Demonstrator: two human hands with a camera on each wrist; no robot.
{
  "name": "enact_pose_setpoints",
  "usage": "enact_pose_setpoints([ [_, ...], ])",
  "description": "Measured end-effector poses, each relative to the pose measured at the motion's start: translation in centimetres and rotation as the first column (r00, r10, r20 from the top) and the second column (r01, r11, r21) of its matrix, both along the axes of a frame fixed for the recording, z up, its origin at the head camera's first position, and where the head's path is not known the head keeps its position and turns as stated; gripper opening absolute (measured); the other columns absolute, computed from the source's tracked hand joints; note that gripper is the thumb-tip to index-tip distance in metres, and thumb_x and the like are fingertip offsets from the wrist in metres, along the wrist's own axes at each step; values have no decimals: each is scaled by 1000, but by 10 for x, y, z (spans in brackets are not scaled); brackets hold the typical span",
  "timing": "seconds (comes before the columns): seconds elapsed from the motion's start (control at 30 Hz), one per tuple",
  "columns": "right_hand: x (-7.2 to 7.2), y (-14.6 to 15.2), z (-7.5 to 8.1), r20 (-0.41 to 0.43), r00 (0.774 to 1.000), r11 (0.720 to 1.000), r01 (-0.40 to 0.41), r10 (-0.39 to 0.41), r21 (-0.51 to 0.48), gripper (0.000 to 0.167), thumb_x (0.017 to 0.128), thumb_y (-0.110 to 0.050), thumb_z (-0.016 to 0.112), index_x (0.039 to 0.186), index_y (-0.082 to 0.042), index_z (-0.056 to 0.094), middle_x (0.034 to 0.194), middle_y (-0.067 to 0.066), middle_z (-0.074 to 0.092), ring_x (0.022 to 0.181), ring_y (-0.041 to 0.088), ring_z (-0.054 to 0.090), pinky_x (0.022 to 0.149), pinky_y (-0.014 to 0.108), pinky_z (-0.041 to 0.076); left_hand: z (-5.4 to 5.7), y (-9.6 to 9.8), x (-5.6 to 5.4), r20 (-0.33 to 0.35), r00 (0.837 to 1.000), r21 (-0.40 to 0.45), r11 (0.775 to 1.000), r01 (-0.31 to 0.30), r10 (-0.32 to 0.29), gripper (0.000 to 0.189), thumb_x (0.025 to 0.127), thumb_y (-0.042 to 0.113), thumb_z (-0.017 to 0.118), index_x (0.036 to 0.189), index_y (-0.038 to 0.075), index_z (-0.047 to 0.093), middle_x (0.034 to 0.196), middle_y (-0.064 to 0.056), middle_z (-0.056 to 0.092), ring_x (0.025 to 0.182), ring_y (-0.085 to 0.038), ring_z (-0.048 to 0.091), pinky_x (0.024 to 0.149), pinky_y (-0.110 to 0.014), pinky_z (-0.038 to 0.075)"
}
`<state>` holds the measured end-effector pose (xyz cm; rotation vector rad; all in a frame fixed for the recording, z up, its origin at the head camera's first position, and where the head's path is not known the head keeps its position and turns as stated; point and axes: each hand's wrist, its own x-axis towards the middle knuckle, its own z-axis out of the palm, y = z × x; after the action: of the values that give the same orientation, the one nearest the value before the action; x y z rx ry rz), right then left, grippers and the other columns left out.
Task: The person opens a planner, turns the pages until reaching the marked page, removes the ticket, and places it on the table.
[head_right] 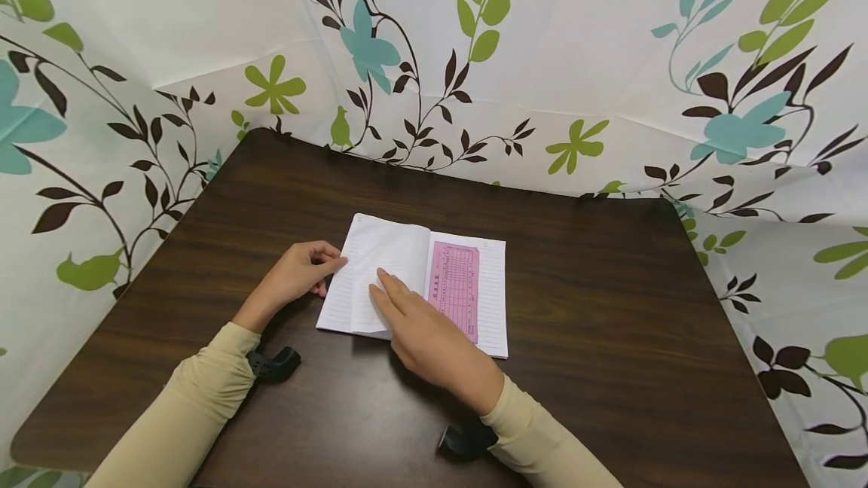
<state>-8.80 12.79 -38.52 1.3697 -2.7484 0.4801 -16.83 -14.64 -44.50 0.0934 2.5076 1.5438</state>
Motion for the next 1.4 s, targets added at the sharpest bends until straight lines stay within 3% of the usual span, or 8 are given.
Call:
enact_pose_setpoints([
  [0.3,-2,-11,-28,19,999,999,-30,31,-39,65,99,-4,65,159,-5,40,169,18,32,156,28,36,123,44,38,0,1,-1,-3,1000,8,1000,0,0,34,107,36,59,111,4,73,78,-7,66,50,-14,62,51,-28,53],
  [0.5,-6,-15,-43,70,995,996,-61,65,-58,64,103,-9,62,161,-8,35,171,15,29,158,25,34,124,43,37,3,2,-1,16,1000,12,1000,2,-2,35,102,38,68,112,5,73,87,-8,69,52,-14,62,51,-29,53],
  [0.7,-10,-14,-47,123,988,994,-88,96,-67,65,105,-12,60,164,-10,31,172,13,29,157,23,35,125,44,36,3,1,-2,16,1000,8,1000,10,-10,28,99,28,73,111,3,71,95,-12,73,51,-12,61,51,-27,54],
  [0.83,-18,-8,-41,142,984,988,-88,107,-129,62,105,-10,60,161,-7,35,165,13,42,152,24,44,122,42,40,2,1,-2,7,1000,4,1000,9,-9,26,99,24,73,110,1,71,95,-12,74,50,-11,61,51,-26,54],
  [0.93,-29,0,-34,115,992,986,-28,47,-162,51,105,-11,61,153,-7,48,152,10,58,141,22,57,116,41,47,1,0,-3,9,1000,6,1000,7,-7,26,99,23,73,111,0,70,95,-12,74,50,-11,61,51,-26,54],
  [1.03,-42,13,-26,96,990,978,119,-104,-172,36,104,-14,62,140,-8,62,133,7,71,121,21,69,104,41,57,2,0,-2,20,1000,6,1000,1,-1,25,99,24,73,111,2,70,95,-12,73,51,-13,61,51,-26,53],
  [1.17,-60,37,-20,161,925,916,369,-344,-156,26,104,-17,63,128,-7,68,115,7,73,101,21,70,89,42,60,2,0,-1,27,1000,3,1000,7,-7,24,100,24,73,111,3,70,97,-11,72,52,-14,61,51,-27,53],
  [1.4,-78,79,-14,265,722,748,663,-639,-1,35,104,-23,63,132,-1,61,116,19,68,96,30,65,78,44,57,1,-1,-1,21,1000,-2,1000,15,-15,23,100,23,72,110,3,70,97,-12,72,51,-14,61,50,-26,52],
])
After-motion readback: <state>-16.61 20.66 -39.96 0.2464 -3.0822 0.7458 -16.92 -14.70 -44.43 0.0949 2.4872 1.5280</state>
